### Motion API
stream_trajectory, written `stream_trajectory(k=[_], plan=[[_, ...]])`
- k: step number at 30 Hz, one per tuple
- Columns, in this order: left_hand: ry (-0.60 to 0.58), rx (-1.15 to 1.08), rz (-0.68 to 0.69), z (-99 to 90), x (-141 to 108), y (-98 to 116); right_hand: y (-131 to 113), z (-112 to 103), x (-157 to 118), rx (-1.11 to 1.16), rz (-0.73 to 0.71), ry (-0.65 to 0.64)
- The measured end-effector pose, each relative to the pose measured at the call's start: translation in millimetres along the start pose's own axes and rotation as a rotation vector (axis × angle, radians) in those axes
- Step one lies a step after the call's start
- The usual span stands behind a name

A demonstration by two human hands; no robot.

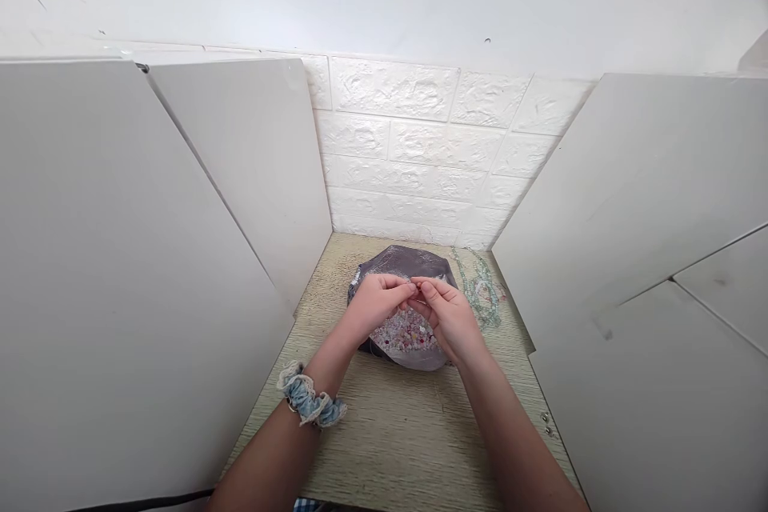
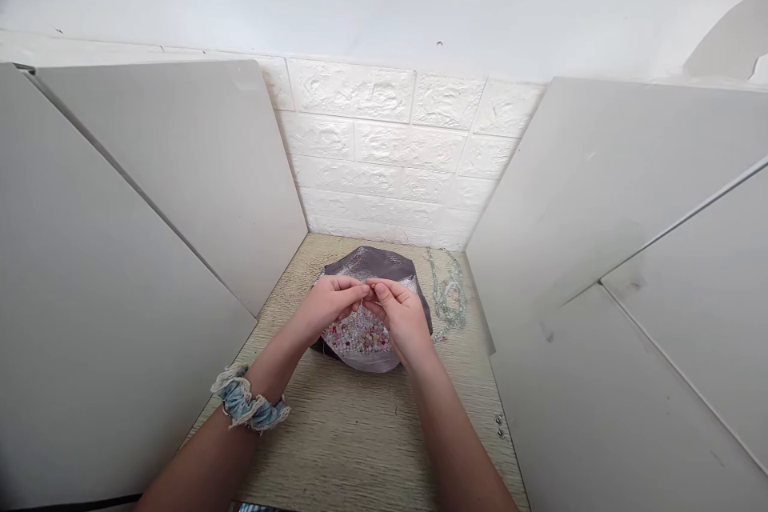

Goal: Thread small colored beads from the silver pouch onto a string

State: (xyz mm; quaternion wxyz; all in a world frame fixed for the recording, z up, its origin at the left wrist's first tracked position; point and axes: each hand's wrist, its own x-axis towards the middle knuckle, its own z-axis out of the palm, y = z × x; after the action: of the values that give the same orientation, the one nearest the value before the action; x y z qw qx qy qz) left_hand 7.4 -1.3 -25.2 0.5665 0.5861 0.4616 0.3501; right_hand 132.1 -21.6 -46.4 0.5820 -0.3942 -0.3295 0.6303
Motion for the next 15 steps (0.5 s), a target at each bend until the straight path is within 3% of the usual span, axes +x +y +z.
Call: stream_trajectory(k=[10,15], plan=[[-0.028,0.011,-0.024,-0.8,-0.8,2.7,4.4,-6.3,2.5,-0.132,-0.056,-0.057],[-0.052,-0.034,-0.026,-0.9,-1.6,3.0,-2.3,-6.7,0.1,-0.348,-0.120,-0.038]])
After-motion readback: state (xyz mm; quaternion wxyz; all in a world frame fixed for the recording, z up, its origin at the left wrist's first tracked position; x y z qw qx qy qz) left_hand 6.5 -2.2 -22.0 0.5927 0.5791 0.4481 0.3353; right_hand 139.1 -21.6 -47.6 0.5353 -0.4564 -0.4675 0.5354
